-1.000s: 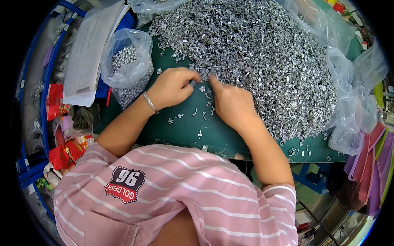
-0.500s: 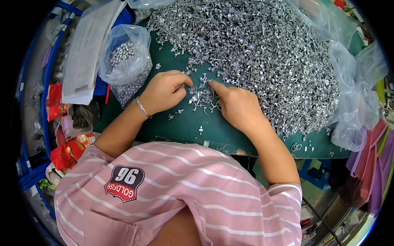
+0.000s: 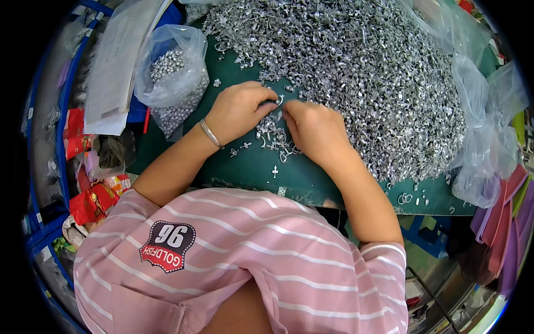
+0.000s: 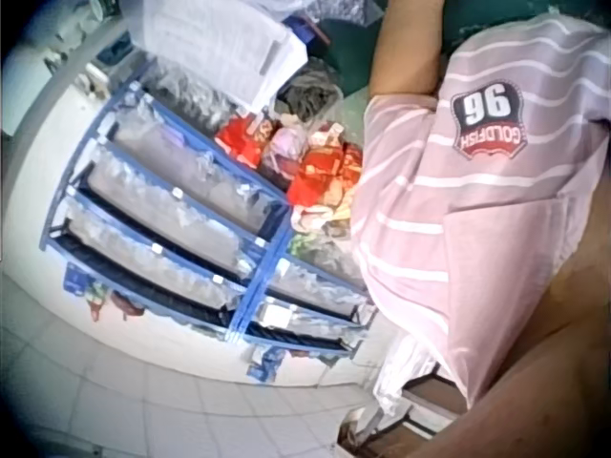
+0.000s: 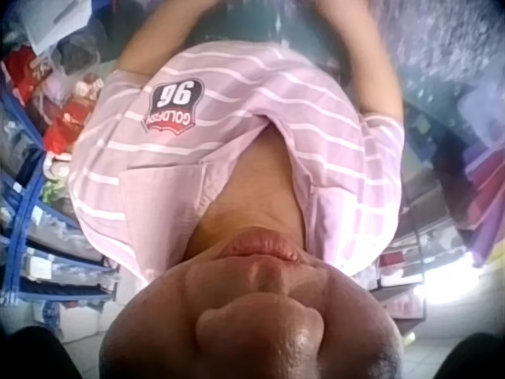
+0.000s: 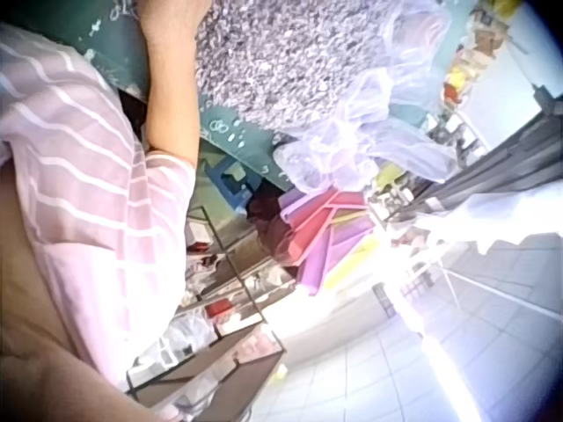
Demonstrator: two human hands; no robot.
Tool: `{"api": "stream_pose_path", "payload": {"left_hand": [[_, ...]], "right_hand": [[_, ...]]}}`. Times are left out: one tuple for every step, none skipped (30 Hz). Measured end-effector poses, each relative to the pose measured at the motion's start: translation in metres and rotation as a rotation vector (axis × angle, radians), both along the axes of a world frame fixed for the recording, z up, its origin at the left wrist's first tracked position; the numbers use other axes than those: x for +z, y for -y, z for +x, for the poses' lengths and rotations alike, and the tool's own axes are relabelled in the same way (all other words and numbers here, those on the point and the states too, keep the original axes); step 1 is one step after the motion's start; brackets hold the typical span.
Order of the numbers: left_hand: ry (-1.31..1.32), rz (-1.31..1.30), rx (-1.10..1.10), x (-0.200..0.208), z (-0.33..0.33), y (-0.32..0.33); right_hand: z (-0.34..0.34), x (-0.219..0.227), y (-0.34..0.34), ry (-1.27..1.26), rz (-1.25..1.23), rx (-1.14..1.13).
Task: The person sits at a green workbench and assembles small silver metal components by hand. They pick up individual parts from a large pile, connect them together, and place the finished items into a clear plastic bag.
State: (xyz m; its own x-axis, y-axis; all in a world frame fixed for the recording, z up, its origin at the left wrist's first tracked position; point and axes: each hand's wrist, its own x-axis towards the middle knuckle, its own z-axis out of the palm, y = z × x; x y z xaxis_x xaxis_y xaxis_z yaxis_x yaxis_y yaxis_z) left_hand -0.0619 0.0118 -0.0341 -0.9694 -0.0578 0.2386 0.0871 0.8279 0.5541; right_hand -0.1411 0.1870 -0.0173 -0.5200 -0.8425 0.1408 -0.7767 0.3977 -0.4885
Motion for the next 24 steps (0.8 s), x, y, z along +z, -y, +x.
{"api": "stream_pose_path", "payload": {"left_hand": [[-0.008,0.001,0.001,0.001,0.0,0.001],[-0.016,0.002,0.001,0.001,0.0,0.002],[-0.021,0.009,-0.007,0.001,0.001,0.002],[-0.048,0.055,-0.011,-0.002,0.0,0.004],[-0.008,0.11,-0.008,-0.001,0.001,0.004],[0.03,0.159,-0.008,0.006,0.001,0.004],[0.068,0.208,-0.007,0.011,0.0,0.004],[0.14,0.391,0.046,0.014,0.0,0.004],[0.167,0.532,0.069,0.013,0.001,0.007],[0.193,0.673,0.092,0.012,0.003,0.012],[0.22,0.814,0.114,0.012,0.004,0.016],[0.314,0.915,0.142,0.021,0.007,0.019],[0.354,1.057,0.128,0.02,0.011,0.025],[0.394,1.2,0.113,0.017,0.014,0.033],[0.433,1.344,0.095,0.016,0.016,0.037],[0.42,1.474,0.117,0.017,0.017,0.038],[0.374,1.566,0.086,0.018,0.017,0.04],[0.324,1.66,0.054,0.018,0.018,0.041],[0.272,1.752,0.02,0.018,0.018,0.041],[0.294,1.642,0.004,0.015,0.014,0.043],[0.233,1.228,0.058,0.014,0.009,0.037],[0.169,0.813,0.103,0.013,0.001,0.027],[0.1,0.399,0.142,0.011,-0.006,0.02],[-0.047,0.107,0.063,0.001,-0.013,0.02]], "right_hand": [[-0.002,0.002,-0.002,0.07,0.017,0.029],[-0.004,0.008,-0.003,0.14,0.035,0.057],[-0.005,0.011,-0.005,0.212,0.057,0.077],[-0.006,0.007,-0.004,0.123,0.006,0.033],[-0.007,0.006,0.0,0.054,-0.011,-0.013],[-0.009,0.004,0.005,-0.017,-0.032,-0.062],[-0.009,0.004,0.01,-0.088,-0.054,-0.109],[-0.011,0.003,0.014,-0.153,-0.02,-0.125],[-0.012,0.0,0.017,-0.174,0.016,-0.132],[-0.012,-0.004,0.021,-0.196,0.053,-0.138],[-0.013,-0.006,0.023,-0.217,0.089,-0.145],[-0.013,-0.006,0.023,-0.216,0.104,-0.135],[-0.013,-0.005,0.022,-0.214,0.119,-0.125],[-0.014,-0.003,0.02,-0.212,0.135,-0.116],[-0.013,0.0,0.019,-0.035,0.02,-0.12],[-0.012,0.004,0.016,0.142,-0.095,-0.124],[-0.012,0.005,0.014,0.32,-0.209,-0.126],[-0.014,0.003,0.011,0.7,-0.346,-0.21],[-0.027,0.011,0.004,1.238,-0.448,-0.223],[-0.033,0.014,0.004,1.251,-0.422,-0.219],[-0.036,0.017,0.003,1.263,-0.399,-0.223],[-0.029,0.016,0.01,0.896,-0.323,-0.215],[-0.02,0.013,0.018,0.53,-0.242,-0.203],[-0.019,0.008,0.023,0.298,-0.196,-0.145]]}}
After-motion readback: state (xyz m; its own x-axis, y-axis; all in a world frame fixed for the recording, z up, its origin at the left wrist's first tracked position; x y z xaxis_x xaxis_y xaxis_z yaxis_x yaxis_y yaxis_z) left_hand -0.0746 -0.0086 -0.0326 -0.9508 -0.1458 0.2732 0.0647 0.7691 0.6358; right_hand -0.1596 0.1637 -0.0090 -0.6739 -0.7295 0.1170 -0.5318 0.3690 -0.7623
